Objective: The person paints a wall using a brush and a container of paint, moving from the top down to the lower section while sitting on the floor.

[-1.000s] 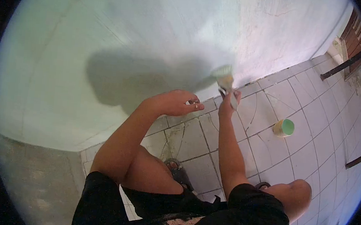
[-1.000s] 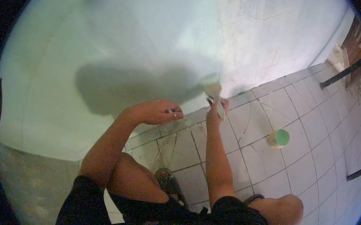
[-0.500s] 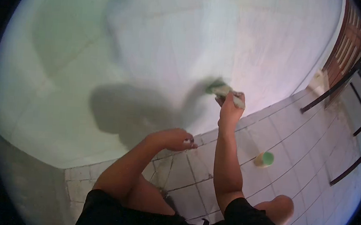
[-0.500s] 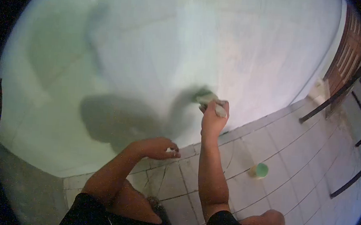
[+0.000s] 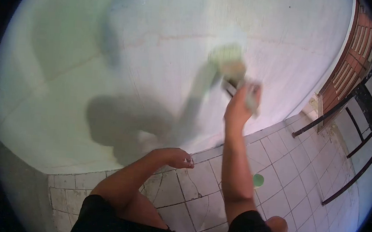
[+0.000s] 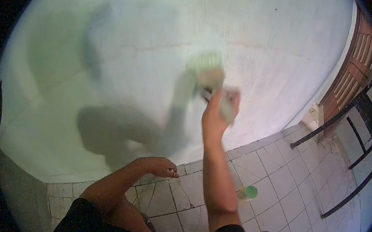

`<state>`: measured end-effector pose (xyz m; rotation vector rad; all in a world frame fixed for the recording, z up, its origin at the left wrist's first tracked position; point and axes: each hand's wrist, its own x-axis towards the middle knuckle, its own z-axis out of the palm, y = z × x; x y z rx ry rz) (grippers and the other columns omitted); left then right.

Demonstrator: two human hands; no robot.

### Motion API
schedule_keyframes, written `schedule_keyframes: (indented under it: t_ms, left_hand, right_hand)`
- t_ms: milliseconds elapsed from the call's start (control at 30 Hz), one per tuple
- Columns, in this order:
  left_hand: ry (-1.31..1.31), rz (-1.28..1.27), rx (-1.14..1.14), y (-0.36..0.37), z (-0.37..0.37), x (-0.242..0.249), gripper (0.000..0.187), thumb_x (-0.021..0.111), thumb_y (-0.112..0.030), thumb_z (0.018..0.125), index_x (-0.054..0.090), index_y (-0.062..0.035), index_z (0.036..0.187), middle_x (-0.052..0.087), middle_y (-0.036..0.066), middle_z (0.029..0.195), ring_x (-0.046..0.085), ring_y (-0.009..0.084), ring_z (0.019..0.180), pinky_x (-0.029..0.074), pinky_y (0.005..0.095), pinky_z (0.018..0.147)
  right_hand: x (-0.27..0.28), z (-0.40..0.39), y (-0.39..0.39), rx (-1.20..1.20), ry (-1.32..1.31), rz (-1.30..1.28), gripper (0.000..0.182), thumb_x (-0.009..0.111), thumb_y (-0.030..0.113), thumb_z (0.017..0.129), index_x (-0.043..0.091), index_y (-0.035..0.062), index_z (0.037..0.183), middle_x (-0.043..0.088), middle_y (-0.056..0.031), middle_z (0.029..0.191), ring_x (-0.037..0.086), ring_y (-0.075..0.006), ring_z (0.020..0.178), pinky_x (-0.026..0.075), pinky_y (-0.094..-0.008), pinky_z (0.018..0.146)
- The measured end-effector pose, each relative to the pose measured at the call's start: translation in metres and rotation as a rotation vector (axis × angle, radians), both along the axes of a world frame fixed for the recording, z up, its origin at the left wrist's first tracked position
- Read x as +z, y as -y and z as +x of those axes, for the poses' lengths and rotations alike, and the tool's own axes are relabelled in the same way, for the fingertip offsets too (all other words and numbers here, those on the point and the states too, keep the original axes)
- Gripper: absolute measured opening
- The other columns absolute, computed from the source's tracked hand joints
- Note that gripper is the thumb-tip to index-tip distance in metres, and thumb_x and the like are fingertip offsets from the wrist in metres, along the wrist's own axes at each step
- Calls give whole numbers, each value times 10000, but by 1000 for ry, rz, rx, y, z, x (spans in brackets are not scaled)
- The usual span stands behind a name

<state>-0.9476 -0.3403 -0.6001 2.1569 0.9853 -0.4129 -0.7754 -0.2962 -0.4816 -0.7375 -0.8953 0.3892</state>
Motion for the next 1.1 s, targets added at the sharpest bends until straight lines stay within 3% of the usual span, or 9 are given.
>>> schedule_keyframes:
  t_ms: [200,267,367,500,600,733,900,967,1100]
  left_hand:
    - [-52,78,57,12,-2,6,496,468,-512,850,600,-85,1064,600,173,1048,557,331,992,434,407,852]
    - [-17,33,50,13,-2,3,557,445,-543,861,572,-48,1081,581,168,1081,543,317,1006,423,419,862]
    - [-11,50,39,15,2,5,556,445,-543,861,578,-45,1069,586,161,1070,551,315,991,430,412,852]
    - [-5,21,28,10,8,11,527,460,-532,860,585,-65,1069,589,153,1073,558,306,987,438,399,844]
    - [4,26,29,8,8,4,486,475,-513,862,589,-91,1073,591,143,1077,565,292,976,445,391,832]
    - [18,3,24,1,2,0,481,482,-507,861,590,-91,1076,594,129,1077,567,286,976,447,396,828]
    - [-92,42,71,3,-4,-12,504,480,-509,860,582,-69,1085,587,147,1081,565,290,986,445,401,836]
    - [-151,30,87,7,-5,5,510,478,-508,861,578,-63,1090,582,154,1087,565,293,985,444,403,839]
    - [-147,56,113,23,10,14,487,500,-487,859,578,-67,1095,573,153,1100,566,289,982,444,398,845]
  right_hand:
    - [-209,-2,32,-154,175,-205,98,498,63,832,444,-18,820,528,-97,802,516,-173,748,437,-291,663]
    - [-209,-4,41,96,-258,-285,122,526,81,821,465,-22,796,547,-100,767,525,-175,679,435,-304,594]
    - [-135,8,31,-113,161,-399,126,535,81,816,481,-15,756,560,-85,715,542,-165,629,454,-302,565]
    - [15,22,-7,-225,201,-33,144,559,98,792,502,-27,747,564,-106,662,539,-155,599,457,-320,578]
    - [98,29,-16,20,-50,249,126,547,89,793,475,-8,756,576,-99,755,524,-153,604,473,-295,593]
    - [85,23,-5,352,-207,464,119,543,74,804,453,-2,819,546,-103,833,519,-145,660,473,-277,597]
    - [-141,8,-8,-82,265,76,48,458,44,856,430,11,876,482,-56,806,492,-108,745,455,-256,601]
    - [-226,-14,11,356,-292,-63,92,450,37,871,388,14,934,481,-81,939,550,-177,873,563,-354,673]
    - [-346,-32,33,322,-510,-240,105,475,38,873,412,49,956,491,-71,956,555,-169,880,561,-355,675]
